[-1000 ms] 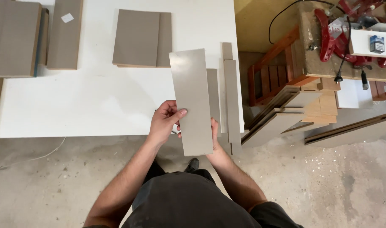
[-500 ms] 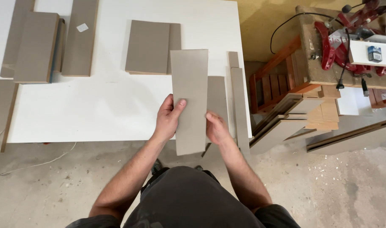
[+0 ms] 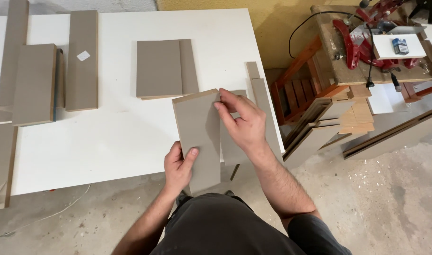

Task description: Inspecting and measuring wooden panels on a workbench

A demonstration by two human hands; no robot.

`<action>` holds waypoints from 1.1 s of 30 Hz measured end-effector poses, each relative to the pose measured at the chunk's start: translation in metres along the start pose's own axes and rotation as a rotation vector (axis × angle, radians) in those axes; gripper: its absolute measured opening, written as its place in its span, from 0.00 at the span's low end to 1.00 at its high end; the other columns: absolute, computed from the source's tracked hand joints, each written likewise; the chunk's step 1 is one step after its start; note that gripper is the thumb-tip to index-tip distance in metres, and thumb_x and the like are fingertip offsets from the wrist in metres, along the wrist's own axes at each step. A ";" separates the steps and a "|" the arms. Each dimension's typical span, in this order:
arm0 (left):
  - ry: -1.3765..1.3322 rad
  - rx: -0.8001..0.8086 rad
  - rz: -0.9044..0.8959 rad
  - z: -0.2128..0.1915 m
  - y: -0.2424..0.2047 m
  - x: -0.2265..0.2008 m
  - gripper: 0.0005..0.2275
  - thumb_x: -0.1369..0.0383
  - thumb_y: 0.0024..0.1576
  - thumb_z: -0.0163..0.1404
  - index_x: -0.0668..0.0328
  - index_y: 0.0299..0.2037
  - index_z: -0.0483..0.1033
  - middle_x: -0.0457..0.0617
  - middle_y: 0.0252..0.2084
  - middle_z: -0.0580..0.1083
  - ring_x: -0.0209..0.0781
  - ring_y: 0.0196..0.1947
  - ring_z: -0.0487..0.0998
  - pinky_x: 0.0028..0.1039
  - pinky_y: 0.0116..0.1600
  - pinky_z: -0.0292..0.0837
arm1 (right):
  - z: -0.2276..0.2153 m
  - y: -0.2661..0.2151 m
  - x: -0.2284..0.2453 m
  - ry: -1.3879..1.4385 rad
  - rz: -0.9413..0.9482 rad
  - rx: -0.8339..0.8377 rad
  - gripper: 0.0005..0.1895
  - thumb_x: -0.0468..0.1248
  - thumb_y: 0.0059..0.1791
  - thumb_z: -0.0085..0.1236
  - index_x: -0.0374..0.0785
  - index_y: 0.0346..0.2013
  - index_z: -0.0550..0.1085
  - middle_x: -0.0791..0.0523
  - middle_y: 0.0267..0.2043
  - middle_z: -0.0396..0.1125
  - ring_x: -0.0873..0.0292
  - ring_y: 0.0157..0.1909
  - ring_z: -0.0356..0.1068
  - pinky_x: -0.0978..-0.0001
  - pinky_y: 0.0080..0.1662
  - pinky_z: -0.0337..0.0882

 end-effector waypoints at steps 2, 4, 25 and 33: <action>0.034 -0.017 0.075 0.003 -0.001 -0.024 0.08 0.69 0.60 0.57 0.65 0.35 0.73 0.50 0.20 0.67 0.35 0.26 0.68 0.31 0.31 0.68 | 0.001 -0.004 0.008 -0.062 -0.044 -0.045 0.16 0.28 0.46 0.72 0.35 0.48 0.81 0.51 0.36 0.78 0.56 0.33 0.80 0.68 0.35 0.83; 0.041 -0.032 0.093 0.001 -0.006 -0.022 0.08 0.69 0.60 0.58 0.65 0.34 0.73 0.50 0.20 0.67 0.36 0.25 0.68 0.31 0.31 0.68 | 0.002 -0.005 0.017 -0.065 -0.081 -0.064 0.14 0.26 0.46 0.70 0.33 0.46 0.81 0.49 0.35 0.77 0.54 0.32 0.79 0.67 0.34 0.82; 0.566 -0.160 0.599 0.012 -0.022 -0.054 0.10 0.68 0.54 0.64 0.66 0.34 0.77 0.52 0.28 0.75 0.52 0.26 0.78 0.34 0.30 0.73 | -0.008 -0.007 0.014 -0.224 -0.126 -0.137 0.05 0.24 0.46 0.62 0.36 0.33 0.79 0.58 0.18 0.71 0.58 0.19 0.73 0.70 0.25 0.75; 0.673 -0.195 0.669 0.016 -0.025 -0.053 0.11 0.67 0.54 0.64 0.67 0.38 0.79 0.52 0.32 0.77 0.50 0.28 0.79 0.34 0.33 0.76 | -0.005 -0.012 0.012 -0.229 -0.079 -0.197 0.07 0.24 0.45 0.60 0.40 0.31 0.78 0.60 0.18 0.71 0.58 0.20 0.74 0.71 0.29 0.76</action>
Point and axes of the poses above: each hand's wrist, its own y-axis towards the middle knuckle, its own z-axis out of the palm, x = y × z, the point moved 3 cm from there along y, towards the middle knuckle
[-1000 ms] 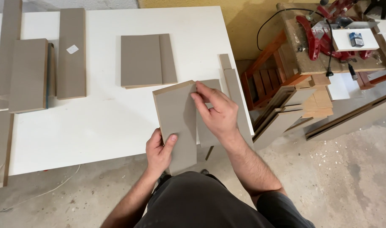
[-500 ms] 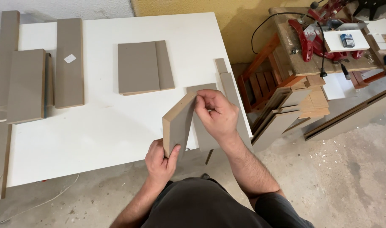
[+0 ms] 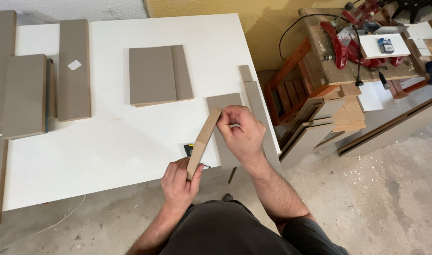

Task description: Inspecting and measuring wooden panels on a workbench

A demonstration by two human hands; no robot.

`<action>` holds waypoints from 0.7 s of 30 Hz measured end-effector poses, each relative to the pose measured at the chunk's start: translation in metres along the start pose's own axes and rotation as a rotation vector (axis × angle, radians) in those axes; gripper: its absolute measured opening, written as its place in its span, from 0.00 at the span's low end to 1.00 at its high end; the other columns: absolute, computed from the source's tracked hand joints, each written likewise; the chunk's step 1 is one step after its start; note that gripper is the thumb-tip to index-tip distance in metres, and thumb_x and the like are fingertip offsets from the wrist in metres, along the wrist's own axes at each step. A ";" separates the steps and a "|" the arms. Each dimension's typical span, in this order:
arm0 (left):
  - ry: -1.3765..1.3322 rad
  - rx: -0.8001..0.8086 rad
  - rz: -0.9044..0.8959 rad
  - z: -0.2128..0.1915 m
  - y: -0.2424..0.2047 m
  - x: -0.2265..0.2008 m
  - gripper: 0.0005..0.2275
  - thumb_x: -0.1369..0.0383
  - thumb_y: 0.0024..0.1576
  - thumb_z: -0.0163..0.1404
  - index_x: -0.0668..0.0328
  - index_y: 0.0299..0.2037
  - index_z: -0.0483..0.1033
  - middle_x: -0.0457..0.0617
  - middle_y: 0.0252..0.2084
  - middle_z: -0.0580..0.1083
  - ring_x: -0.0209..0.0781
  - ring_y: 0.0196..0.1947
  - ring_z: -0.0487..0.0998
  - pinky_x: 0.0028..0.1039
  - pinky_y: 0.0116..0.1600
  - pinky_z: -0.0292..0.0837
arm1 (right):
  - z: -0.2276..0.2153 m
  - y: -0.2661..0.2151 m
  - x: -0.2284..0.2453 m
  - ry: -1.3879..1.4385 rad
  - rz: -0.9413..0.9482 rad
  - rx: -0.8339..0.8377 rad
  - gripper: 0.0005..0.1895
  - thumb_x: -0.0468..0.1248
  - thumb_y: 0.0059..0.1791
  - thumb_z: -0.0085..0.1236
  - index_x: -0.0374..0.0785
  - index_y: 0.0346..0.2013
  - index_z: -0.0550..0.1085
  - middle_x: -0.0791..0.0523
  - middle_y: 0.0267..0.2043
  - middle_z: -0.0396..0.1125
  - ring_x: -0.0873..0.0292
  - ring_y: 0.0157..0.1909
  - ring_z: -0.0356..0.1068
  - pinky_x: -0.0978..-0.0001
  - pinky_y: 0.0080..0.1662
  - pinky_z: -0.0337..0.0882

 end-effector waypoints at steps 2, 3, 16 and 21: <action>-0.007 -0.002 -0.007 0.000 0.000 0.000 0.11 0.66 0.54 0.64 0.68 0.38 0.79 0.53 0.32 0.77 0.50 0.29 0.80 0.34 0.33 0.77 | 0.001 -0.002 0.000 -0.014 -0.009 -0.014 0.08 0.24 0.45 0.60 0.40 0.31 0.77 0.59 0.18 0.71 0.58 0.20 0.74 0.71 0.30 0.76; -0.007 -0.001 -0.009 0.000 -0.001 0.000 0.11 0.66 0.54 0.64 0.68 0.38 0.79 0.53 0.32 0.77 0.50 0.29 0.80 0.34 0.33 0.77 | 0.002 -0.003 -0.002 -0.014 -0.007 -0.013 0.08 0.24 0.45 0.60 0.40 0.31 0.77 0.59 0.18 0.71 0.58 0.20 0.74 0.71 0.30 0.76; -0.130 0.039 -0.169 0.000 -0.016 0.009 0.11 0.65 0.56 0.60 0.65 0.35 0.75 0.52 0.30 0.74 0.52 0.28 0.76 0.34 0.31 0.72 | 0.000 0.000 0.049 -0.063 -0.278 0.069 0.09 0.26 0.48 0.63 0.31 0.43 0.79 0.50 0.38 0.77 0.53 0.36 0.78 0.65 0.41 0.80; -0.035 0.074 -0.392 0.006 -0.057 0.018 0.19 0.56 0.52 0.62 0.62 0.46 0.75 0.48 0.37 0.79 0.43 0.35 0.81 0.32 0.39 0.75 | -0.002 0.003 0.090 -0.102 -0.351 0.285 0.24 0.41 0.55 0.61 0.27 0.60 0.70 0.45 0.54 0.72 0.51 0.47 0.75 0.63 0.49 0.79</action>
Point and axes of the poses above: each hand's wrist, its own y-axis towards the middle knuckle, its own z-axis out of the palm, x = y × z, the point moved 3 cm from there along y, towards the middle knuckle
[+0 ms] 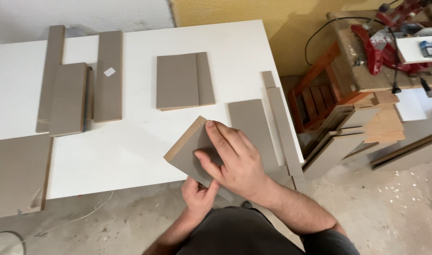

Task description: Inspecting and measuring wooden panels on a workbench

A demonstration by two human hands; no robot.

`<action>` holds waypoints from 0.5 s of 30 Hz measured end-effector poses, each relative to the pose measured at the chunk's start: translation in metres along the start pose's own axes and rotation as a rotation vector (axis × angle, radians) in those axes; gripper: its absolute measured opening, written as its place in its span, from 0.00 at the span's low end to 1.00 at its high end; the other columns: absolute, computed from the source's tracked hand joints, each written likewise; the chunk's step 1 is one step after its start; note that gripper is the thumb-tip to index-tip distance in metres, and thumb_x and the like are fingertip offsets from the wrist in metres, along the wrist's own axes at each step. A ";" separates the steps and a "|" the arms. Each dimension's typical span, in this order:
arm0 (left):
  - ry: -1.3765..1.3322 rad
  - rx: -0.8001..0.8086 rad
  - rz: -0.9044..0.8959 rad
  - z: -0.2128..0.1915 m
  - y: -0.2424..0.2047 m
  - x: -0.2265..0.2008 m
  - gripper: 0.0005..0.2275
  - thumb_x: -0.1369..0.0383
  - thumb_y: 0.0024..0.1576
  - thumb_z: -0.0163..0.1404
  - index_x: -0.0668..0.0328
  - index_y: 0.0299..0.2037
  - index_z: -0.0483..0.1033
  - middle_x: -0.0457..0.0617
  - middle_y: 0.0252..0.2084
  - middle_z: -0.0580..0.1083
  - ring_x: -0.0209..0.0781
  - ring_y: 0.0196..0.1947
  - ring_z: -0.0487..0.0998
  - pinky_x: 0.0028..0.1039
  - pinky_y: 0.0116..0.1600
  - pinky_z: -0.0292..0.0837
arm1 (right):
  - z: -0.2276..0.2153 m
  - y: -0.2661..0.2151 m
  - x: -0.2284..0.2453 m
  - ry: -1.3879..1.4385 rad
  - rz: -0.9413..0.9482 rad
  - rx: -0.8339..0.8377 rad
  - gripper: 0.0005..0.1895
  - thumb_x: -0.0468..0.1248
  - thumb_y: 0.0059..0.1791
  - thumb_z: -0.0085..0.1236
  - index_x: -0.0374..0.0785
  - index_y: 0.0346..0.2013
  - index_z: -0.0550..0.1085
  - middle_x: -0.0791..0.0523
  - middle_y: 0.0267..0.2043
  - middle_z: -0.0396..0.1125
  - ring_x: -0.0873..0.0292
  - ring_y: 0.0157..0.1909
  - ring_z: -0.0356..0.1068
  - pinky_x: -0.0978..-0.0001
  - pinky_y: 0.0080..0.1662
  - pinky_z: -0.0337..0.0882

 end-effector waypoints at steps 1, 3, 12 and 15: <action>-0.057 -0.027 -0.033 0.000 -0.001 -0.005 0.16 0.58 0.52 0.62 0.59 0.37 0.70 0.45 0.29 0.72 0.39 0.29 0.73 0.30 0.34 0.69 | -0.001 0.003 0.004 -0.045 -0.027 0.045 0.26 0.44 0.55 0.62 0.27 0.60 0.70 0.45 0.55 0.72 0.51 0.48 0.75 0.63 0.50 0.79; -0.102 -0.059 -0.063 0.001 0.000 -0.015 0.17 0.60 0.51 0.63 0.57 0.28 0.65 0.41 0.21 0.64 0.34 0.23 0.65 0.27 0.30 0.64 | -0.004 0.010 0.010 -0.080 -0.055 0.084 0.29 0.47 0.55 0.62 0.26 0.60 0.70 0.45 0.55 0.72 0.52 0.48 0.75 0.64 0.50 0.78; -0.317 -0.079 -0.125 0.007 -0.007 -0.024 0.12 0.64 0.54 0.60 0.58 0.33 0.68 0.39 0.24 0.68 0.30 0.26 0.65 0.27 0.31 0.63 | -0.005 0.023 0.019 -0.206 -0.114 0.178 0.28 0.48 0.55 0.64 0.27 0.57 0.72 0.46 0.53 0.72 0.53 0.47 0.73 0.66 0.50 0.77; -0.303 -0.093 -0.129 0.011 -0.011 -0.013 0.12 0.62 0.54 0.60 0.59 0.37 0.71 0.41 0.28 0.72 0.31 0.30 0.69 0.27 0.36 0.68 | 0.003 0.016 0.005 -0.128 -0.126 0.131 0.29 0.47 0.54 0.66 0.25 0.58 0.71 0.45 0.53 0.72 0.51 0.47 0.74 0.64 0.49 0.77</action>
Point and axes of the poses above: each hand's wrist, its own y-axis towards the middle knuckle, its own z-axis out of the palm, x = y × z, the point moved 3 cm from there along y, towards the middle knuckle
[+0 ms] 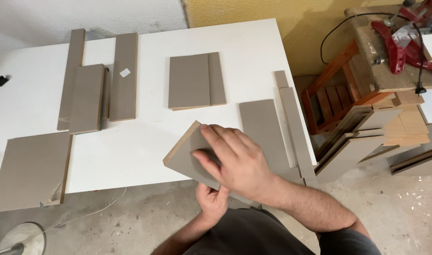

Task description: Inspecting and measuring wooden panels on a workbench

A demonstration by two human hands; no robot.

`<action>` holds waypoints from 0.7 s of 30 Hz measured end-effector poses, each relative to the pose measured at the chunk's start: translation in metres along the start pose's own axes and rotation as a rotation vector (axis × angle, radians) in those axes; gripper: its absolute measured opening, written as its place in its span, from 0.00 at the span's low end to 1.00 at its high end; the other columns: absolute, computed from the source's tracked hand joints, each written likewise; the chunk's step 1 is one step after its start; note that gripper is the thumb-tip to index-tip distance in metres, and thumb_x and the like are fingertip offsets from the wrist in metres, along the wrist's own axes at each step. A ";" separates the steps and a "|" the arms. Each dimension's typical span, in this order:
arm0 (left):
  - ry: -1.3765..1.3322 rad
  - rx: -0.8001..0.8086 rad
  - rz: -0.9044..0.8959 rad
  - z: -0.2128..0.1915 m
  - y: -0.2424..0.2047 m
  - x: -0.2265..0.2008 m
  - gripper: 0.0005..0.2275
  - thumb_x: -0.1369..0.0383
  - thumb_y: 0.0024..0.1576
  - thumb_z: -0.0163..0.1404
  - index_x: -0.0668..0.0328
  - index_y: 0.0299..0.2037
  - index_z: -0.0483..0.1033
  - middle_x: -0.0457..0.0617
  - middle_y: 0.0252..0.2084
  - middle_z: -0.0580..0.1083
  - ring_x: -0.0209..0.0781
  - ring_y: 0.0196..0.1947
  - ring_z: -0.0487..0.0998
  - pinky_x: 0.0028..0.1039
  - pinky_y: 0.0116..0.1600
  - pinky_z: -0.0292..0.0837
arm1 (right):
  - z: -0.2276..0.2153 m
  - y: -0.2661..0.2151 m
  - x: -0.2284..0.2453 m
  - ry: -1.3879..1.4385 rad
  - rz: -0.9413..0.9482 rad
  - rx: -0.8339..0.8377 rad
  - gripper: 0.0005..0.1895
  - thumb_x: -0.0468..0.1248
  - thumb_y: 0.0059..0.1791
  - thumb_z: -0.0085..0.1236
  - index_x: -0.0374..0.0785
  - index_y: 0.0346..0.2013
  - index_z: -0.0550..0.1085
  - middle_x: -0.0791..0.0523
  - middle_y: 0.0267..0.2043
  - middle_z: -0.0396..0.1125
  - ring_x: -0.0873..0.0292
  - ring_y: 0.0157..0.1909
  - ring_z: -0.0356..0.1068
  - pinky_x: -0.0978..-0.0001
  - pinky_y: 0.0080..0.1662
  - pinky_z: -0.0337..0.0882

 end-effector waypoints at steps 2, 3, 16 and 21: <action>-0.056 0.045 -0.061 0.002 0.003 0.007 0.17 0.56 0.55 0.60 0.58 0.28 0.67 0.40 0.20 0.68 0.31 0.23 0.65 0.28 0.27 0.61 | 0.019 -0.010 -0.026 0.410 0.204 -0.019 0.26 0.47 0.52 0.64 0.29 0.54 0.72 0.52 0.39 0.75 0.58 0.35 0.77 0.73 0.37 0.81; -0.055 0.030 -0.058 0.002 0.016 0.011 0.17 0.56 0.55 0.60 0.58 0.28 0.67 0.40 0.20 0.68 0.31 0.23 0.65 0.28 0.27 0.61 | 0.018 -0.008 -0.039 0.416 0.191 -0.016 0.26 0.47 0.52 0.64 0.29 0.54 0.72 0.52 0.39 0.75 0.58 0.35 0.77 0.73 0.37 0.81; -0.384 -0.320 -0.854 -0.044 0.073 0.060 0.15 0.58 0.62 0.55 0.63 0.47 0.76 0.51 0.33 0.79 0.39 0.26 0.79 0.29 0.31 0.76 | 0.213 -0.199 -0.051 1.373 0.803 0.637 0.26 0.49 0.58 0.44 0.30 0.59 0.72 0.39 0.45 0.74 0.47 0.44 0.75 0.55 0.45 0.73; -0.159 -0.348 -0.873 -0.118 0.097 0.102 0.19 0.53 0.62 0.55 0.65 0.46 0.76 0.55 0.33 0.80 0.42 0.27 0.80 0.32 0.29 0.79 | 0.298 -0.255 0.010 1.578 0.936 0.677 0.12 0.37 0.54 0.60 0.34 0.50 0.78 0.53 0.39 0.76 0.62 0.40 0.71 0.68 0.43 0.73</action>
Point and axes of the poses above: each hand's wrist, its own y-axis towards the middle knuckle, its own z-axis out of the palm, x = y × z, the point moved 3 cm from there along y, towards the middle knuckle
